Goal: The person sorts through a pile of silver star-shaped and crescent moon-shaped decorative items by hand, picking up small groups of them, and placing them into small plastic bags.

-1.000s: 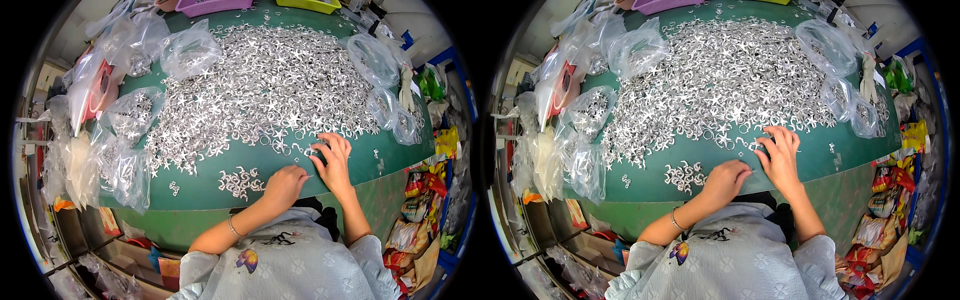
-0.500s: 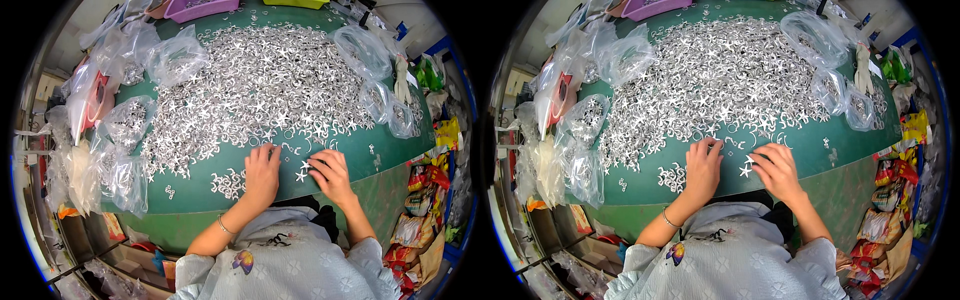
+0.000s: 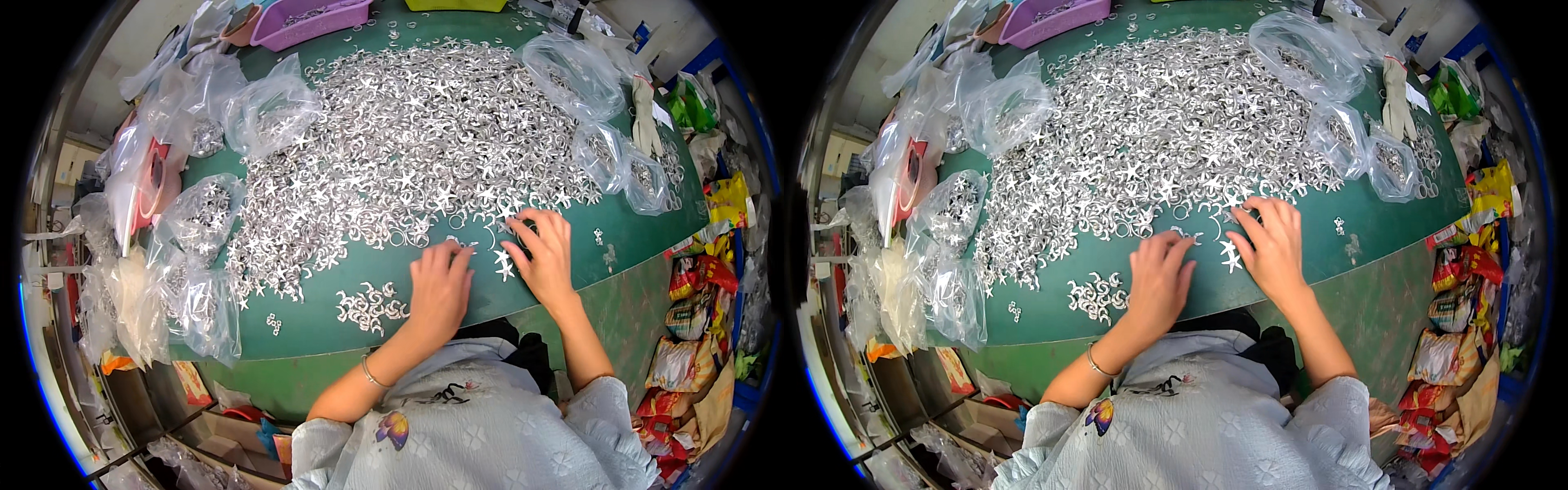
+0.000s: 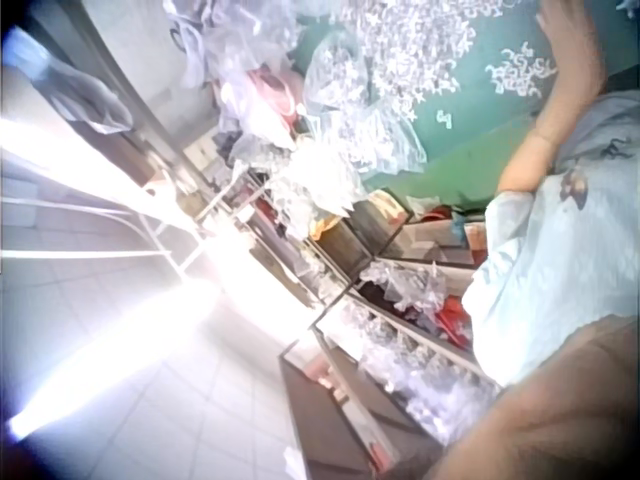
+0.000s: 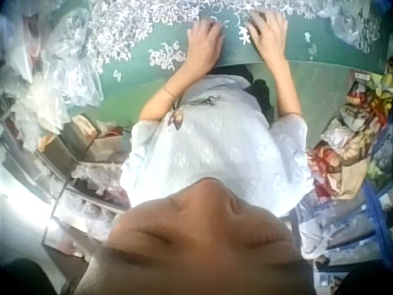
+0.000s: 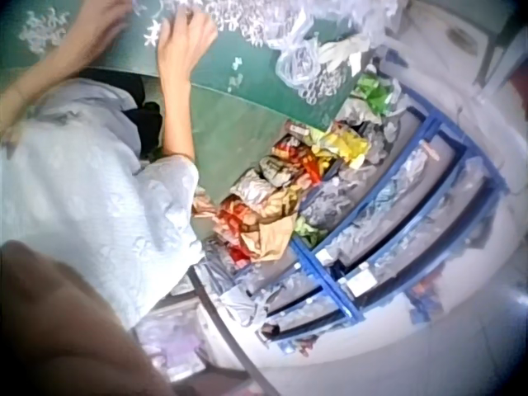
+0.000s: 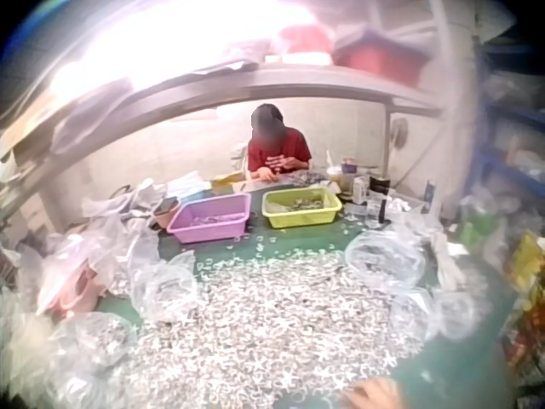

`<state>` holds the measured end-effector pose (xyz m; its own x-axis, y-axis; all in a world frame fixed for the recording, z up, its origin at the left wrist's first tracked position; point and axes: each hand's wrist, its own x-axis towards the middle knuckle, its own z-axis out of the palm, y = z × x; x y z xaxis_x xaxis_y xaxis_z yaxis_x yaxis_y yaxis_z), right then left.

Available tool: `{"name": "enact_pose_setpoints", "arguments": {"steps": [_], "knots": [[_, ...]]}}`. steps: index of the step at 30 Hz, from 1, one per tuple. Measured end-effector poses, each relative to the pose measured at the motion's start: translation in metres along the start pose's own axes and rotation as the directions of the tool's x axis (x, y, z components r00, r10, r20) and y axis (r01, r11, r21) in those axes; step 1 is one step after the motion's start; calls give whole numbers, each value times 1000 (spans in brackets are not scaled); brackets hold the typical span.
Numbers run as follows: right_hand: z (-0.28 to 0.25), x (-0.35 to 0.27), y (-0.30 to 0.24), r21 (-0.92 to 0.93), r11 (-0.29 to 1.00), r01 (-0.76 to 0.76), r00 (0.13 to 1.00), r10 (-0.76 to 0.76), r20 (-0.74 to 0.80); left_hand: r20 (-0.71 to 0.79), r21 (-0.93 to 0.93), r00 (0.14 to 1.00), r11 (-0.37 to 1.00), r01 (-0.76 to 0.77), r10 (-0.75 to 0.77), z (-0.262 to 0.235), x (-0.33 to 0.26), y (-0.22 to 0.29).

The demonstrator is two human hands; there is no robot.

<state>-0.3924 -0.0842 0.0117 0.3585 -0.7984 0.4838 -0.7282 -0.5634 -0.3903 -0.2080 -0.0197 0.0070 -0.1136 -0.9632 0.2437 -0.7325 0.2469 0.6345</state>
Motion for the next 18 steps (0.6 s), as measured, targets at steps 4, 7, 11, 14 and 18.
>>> {"name": "enact_pose_setpoints", "arguments": {"steps": [4, 7, 11, 14, 18], "knots": [[11, -9, 6, -23, 994, 102, 995, -102, 6, -27, 66, 999, 998, -23, 25, 7, 3, 2], [1, -26, -3, 33, 980, 195, 979, -196, 45, -13, 74, 999, 996, -44, 45, 9, 5, -1], [-9, -40, -1, 177, 970, 166, 976, -187, 110, 46, 28, 990, 991, -133, 132, 20, 7, 5], [-9, -41, 7, 74, 993, -92, 994, 96, -45, 104, 36, 974, 978, -207, 202, 36, 1, 13], [-10, -30, 12, -50, 979, -197, 980, 197, -4, 163, 39, 952, 962, -270, 260, 46, -4, 20]]}}
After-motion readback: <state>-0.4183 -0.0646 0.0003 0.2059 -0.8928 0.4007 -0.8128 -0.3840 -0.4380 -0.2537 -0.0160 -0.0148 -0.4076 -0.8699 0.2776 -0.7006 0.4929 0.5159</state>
